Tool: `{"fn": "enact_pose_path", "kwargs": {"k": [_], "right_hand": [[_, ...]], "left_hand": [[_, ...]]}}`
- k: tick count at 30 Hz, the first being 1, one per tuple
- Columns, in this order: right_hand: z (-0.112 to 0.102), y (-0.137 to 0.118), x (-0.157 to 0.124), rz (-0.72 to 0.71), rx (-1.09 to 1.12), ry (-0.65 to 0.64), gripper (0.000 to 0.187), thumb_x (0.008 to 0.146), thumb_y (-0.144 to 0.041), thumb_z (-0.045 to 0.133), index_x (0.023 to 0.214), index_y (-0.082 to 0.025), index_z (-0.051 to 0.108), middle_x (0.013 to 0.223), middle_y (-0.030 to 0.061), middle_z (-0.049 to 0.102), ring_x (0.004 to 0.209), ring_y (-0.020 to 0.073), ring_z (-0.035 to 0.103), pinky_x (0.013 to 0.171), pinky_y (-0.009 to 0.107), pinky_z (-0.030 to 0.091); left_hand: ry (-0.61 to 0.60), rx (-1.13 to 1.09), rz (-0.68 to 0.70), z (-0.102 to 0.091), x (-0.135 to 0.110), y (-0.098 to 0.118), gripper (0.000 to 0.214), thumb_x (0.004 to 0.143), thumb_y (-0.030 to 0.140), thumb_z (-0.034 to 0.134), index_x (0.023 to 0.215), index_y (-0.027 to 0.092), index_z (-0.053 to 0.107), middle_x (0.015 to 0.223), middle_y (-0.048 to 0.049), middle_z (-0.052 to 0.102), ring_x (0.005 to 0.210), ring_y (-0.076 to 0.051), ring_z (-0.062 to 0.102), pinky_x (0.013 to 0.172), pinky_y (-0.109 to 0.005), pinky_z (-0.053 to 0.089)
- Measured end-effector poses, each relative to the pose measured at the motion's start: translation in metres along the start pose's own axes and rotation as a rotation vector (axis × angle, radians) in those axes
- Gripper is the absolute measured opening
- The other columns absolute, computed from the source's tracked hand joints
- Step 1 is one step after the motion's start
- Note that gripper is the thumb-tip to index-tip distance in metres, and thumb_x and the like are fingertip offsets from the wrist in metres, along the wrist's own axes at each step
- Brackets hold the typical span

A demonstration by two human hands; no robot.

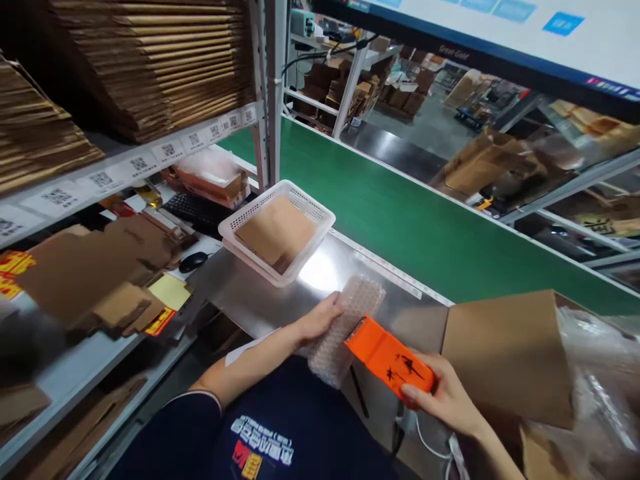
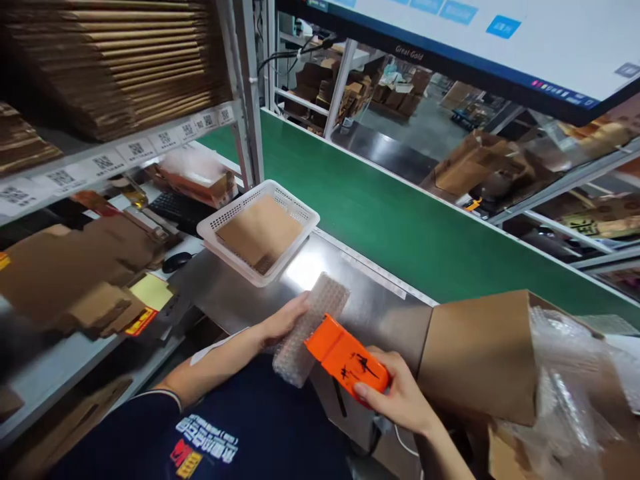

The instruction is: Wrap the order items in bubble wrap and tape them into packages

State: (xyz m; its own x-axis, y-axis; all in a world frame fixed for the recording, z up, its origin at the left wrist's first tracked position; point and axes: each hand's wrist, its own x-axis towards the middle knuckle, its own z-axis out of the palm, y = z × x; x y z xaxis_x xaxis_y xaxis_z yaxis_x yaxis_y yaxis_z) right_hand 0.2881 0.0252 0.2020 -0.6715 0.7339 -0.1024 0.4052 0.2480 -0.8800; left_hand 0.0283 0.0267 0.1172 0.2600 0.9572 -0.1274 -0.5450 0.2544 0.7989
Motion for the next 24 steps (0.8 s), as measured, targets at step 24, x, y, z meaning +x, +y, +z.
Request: {"fn": "enact_pose_path", "kwargs": {"k": [24], "right_hand": [[-0.008,-0.039,-0.028,0.191,-0.237,-0.086,0.035,0.088,-0.049,0.071,0.071,-0.018,0.071,0.063,0.0005,0.065,0.057,0.0130,0.053,0.054,0.023,0.043]], "left_hand": [[-0.055,-0.155,-0.234,0.012,-0.017,0.008,0.055,0.051,0.023,0.094,0.100,0.014,0.071,0.091,-0.0060,0.075,0.078,-0.018,0.068,0.072,-0.027,0.054]]}}
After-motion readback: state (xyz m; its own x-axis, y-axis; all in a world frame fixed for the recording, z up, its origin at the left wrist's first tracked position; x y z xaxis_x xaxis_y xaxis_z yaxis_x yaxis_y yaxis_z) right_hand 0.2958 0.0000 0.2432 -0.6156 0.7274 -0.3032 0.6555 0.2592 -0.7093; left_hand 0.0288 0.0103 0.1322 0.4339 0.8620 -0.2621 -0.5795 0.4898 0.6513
